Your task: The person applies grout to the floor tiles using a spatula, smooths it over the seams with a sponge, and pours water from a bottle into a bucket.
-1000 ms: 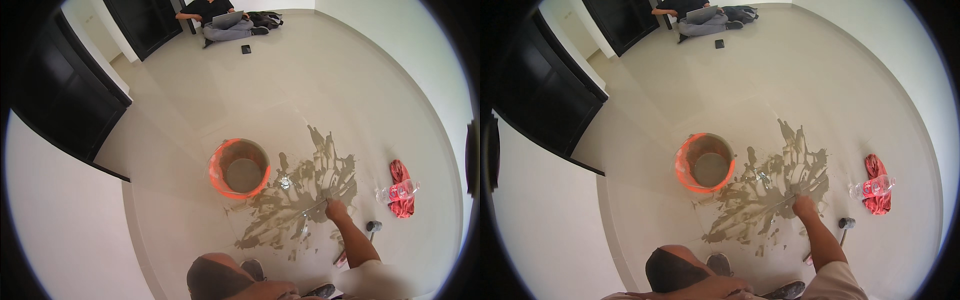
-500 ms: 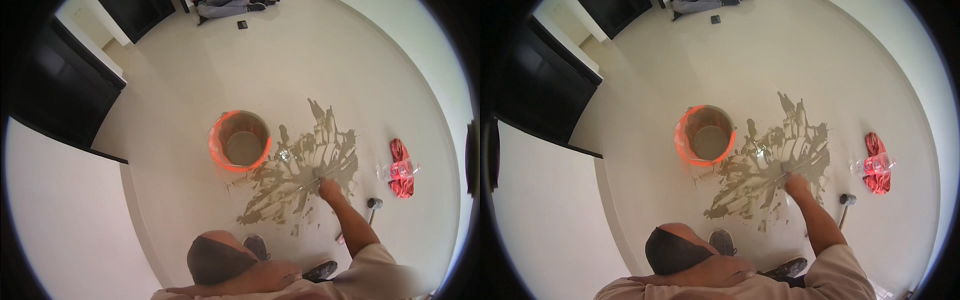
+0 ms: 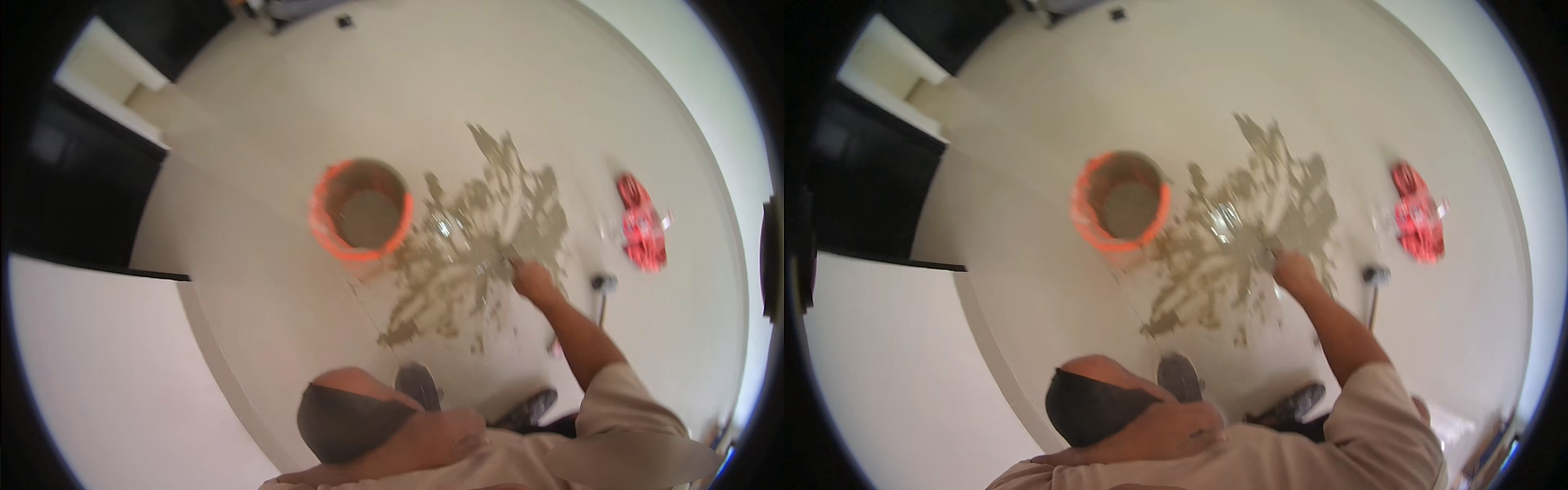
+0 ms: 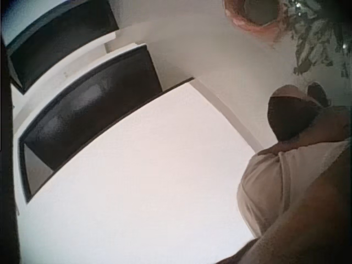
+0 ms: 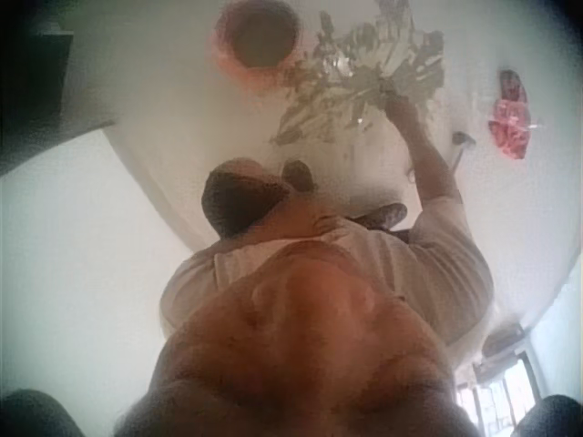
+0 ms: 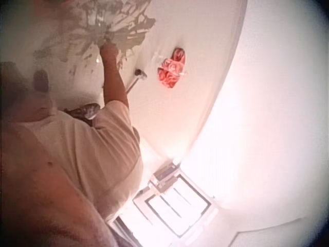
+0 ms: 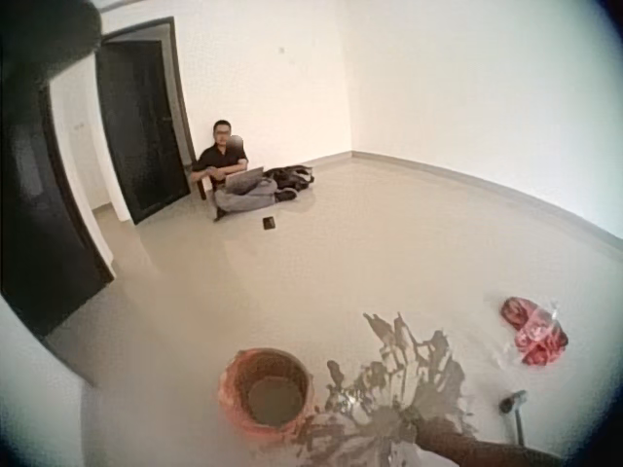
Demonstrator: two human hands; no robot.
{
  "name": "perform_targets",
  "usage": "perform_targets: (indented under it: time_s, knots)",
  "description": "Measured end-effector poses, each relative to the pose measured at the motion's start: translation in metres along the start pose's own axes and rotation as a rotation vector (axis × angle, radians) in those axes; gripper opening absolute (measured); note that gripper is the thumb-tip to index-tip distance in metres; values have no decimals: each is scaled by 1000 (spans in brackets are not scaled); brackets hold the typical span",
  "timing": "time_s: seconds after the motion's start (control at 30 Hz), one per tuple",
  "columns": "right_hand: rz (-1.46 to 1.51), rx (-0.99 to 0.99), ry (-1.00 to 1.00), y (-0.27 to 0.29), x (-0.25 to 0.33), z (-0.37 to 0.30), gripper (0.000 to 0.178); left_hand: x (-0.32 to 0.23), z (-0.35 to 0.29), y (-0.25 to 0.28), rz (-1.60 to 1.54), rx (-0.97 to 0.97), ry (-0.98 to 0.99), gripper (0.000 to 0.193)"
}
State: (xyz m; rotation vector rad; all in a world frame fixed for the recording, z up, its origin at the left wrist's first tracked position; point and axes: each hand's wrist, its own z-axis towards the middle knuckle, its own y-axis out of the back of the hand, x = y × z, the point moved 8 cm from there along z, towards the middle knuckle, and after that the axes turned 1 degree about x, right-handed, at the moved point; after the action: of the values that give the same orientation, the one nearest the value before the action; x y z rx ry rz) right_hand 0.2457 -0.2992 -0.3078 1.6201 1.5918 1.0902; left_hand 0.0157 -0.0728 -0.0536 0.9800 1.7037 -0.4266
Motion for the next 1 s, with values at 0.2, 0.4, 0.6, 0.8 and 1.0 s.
perform_targets:
  time_s: [0.2,0.4,0.6,0.8,1.0]
  knots:
    - [98,-146,3,31,-12,70,36,-15,11,4,-41,31,64,21]
    - [67,11,-55,-10,3,-5,41,-16,5,7,50,-14,59,19]
    - [213,-105,44,7,28,1,45,-21,10,-1,98,-28,-41,22]
    - [184,-7,47,-15,38,1,41,-21,10,2,99,-13,-6,24]
    - [263,-94,5,-36,-1,-93,42,-20,7,6,87,-13,-19,26]
